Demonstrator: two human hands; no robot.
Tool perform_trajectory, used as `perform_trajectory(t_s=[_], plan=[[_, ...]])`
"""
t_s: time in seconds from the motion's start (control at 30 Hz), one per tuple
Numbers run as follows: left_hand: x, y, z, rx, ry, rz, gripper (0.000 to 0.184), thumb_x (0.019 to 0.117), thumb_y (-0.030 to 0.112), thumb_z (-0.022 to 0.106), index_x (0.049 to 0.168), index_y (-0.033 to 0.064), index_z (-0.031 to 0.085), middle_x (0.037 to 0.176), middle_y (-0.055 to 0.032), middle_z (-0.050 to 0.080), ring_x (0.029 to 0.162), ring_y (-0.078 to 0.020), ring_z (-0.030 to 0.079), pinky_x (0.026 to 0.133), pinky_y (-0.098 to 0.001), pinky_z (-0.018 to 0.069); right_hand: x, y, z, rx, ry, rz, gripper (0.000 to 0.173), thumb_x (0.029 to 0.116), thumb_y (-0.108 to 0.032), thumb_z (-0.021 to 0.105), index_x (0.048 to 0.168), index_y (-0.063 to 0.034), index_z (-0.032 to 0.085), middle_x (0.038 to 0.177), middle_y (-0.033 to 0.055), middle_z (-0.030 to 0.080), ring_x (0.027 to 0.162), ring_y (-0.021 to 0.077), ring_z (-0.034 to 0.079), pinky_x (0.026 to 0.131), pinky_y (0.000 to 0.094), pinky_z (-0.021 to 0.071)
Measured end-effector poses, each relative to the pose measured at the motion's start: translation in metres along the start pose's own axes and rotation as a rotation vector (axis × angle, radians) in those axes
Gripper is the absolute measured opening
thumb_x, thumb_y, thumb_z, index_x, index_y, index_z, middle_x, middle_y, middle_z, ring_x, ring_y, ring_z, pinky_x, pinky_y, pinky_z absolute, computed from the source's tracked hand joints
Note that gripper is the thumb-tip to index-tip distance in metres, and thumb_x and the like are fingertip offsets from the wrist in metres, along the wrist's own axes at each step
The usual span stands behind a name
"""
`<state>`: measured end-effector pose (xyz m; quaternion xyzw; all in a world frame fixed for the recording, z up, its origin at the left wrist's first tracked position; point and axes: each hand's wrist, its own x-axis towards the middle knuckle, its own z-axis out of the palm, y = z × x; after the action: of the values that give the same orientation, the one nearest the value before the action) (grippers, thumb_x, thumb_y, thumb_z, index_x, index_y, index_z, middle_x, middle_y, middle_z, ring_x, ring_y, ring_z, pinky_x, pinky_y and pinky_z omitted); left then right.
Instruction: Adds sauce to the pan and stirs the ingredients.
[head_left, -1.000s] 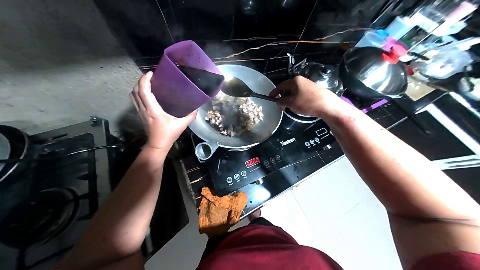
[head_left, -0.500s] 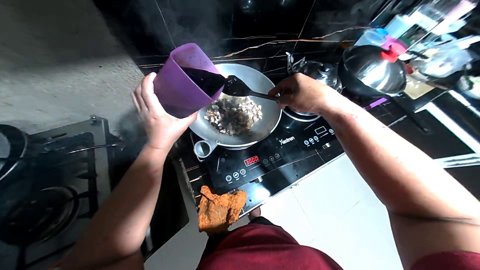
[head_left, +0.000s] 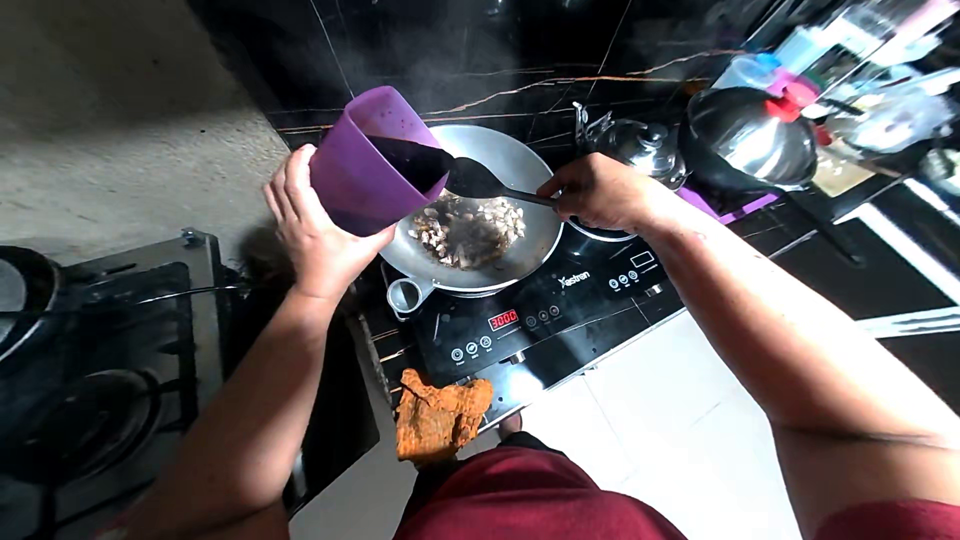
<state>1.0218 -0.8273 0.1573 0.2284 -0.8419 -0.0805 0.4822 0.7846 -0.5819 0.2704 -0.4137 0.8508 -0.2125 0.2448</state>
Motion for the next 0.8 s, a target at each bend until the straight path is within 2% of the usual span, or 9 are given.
perform_trajectory(t_s=[0.27,0.37,0.43,0.47,0.53,0.57,0.6,0.67,0.8], plan=[[0.0,0.001,0.001,-0.033,-0.009,-0.048,0.111,0.0665,0.052,0.086,0.15,-0.0029,0.038,0.144,-0.0301,0.05,0.135,-0.0447,0.047,0.114,-0.0521,0.036,0.001,0.006,0.004,0.091,-0.038,0.026,0.025,0.0963,-0.005,0.064,0.119,-0.0103,0.074,0.069,0.0008,0.061,0.049,0.0077,0.044,0.049,0.0271,0.0394],[-0.001,-0.001,0.002,-0.188,-0.005,-0.123,0.118,0.0651,0.046,0.09,0.152,-0.0064,0.031,0.15,-0.0297,0.044,0.142,-0.0367,0.043,0.12,-0.0449,0.0321,0.002,0.01,0.005,0.238,-0.068,0.085,0.026,0.0978,-0.003,0.063,0.123,-0.0071,0.07,0.069,0.0009,0.06,0.043,0.0049,0.038,0.041,0.0208,0.0332],[-0.001,-0.003,0.003,-0.338,0.018,-0.165,0.119,0.064,0.038,0.092,0.152,-0.009,0.027,0.152,-0.0277,0.042,0.143,-0.0259,0.043,0.121,-0.0346,0.0331,0.007,0.018,0.007,0.213,-0.043,0.102,0.026,0.097,-0.003,0.064,0.122,-0.0067,0.07,0.071,0.0022,0.061,0.044,0.0058,0.04,0.042,0.0222,0.0355],[-0.001,-0.004,0.003,-0.416,0.033,-0.186,0.119,0.0636,0.033,0.093,0.152,-0.0094,0.025,0.152,-0.0258,0.042,0.143,-0.0221,0.044,0.12,-0.0316,0.0346,0.01,0.022,0.008,0.115,-0.015,0.1,0.025,0.0969,-0.006,0.065,0.121,-0.0079,0.071,0.074,0.0033,0.063,0.048,0.0083,0.046,0.046,0.0258,0.0404],[0.0,-0.005,-0.002,-0.543,0.053,-0.255,0.116,0.0631,0.026,0.092,0.152,-0.0063,0.025,0.151,-0.0201,0.044,0.14,-0.0178,0.046,0.118,-0.0304,0.0388,0.017,0.028,0.01,-0.161,0.05,0.109,0.023,0.0971,-0.012,0.066,0.119,-0.0124,0.073,0.088,0.0096,0.071,0.07,0.0222,0.065,0.064,0.0454,0.0543],[0.0,-0.004,-0.006,-0.604,0.066,-0.284,0.114,0.0633,0.023,0.092,0.152,-0.005,0.025,0.149,-0.0178,0.046,0.139,-0.0175,0.048,0.116,-0.0315,0.0417,0.019,0.03,0.013,-0.272,0.089,0.129,0.023,0.0959,-0.013,0.066,0.117,-0.0137,0.075,0.095,0.0141,0.073,0.084,0.0317,0.07,0.073,0.0571,0.0552],[-0.001,-0.005,-0.011,-0.664,0.08,-0.307,0.113,0.0634,0.019,0.091,0.152,-0.004,0.024,0.148,-0.0165,0.047,0.138,-0.0183,0.049,0.116,-0.0332,0.0439,0.021,0.03,0.016,-0.372,0.122,0.167,0.023,0.0941,-0.013,0.065,0.115,-0.0142,0.075,0.099,0.0179,0.073,0.092,0.0391,0.07,0.076,0.0642,0.0533],[-0.004,-0.005,-0.022,-0.753,0.098,-0.334,0.114,0.064,0.013,0.09,0.154,-0.0028,0.021,0.149,-0.0155,0.046,0.138,-0.0203,0.049,0.116,-0.0362,0.045,0.022,0.026,0.024,-0.547,0.169,0.278,0.023,0.0905,-0.011,0.064,0.112,-0.0111,0.072,0.103,0.0238,0.071,0.098,0.047,0.069,0.072,0.0676,0.0516],[-0.019,-0.01,-0.052,-0.852,0.127,-0.319,0.107,0.067,0.0,0.084,0.153,-0.0006,0.019,0.145,-0.0123,0.049,0.134,-0.0211,0.052,0.113,-0.0388,0.0483,0.033,0.034,0.048,-0.684,0.192,0.38,0.018,0.0912,-0.006,0.063,0.108,0.0,0.066,0.102,0.0276,0.07,0.096,0.0497,0.068,0.069,0.0659,0.0518]])
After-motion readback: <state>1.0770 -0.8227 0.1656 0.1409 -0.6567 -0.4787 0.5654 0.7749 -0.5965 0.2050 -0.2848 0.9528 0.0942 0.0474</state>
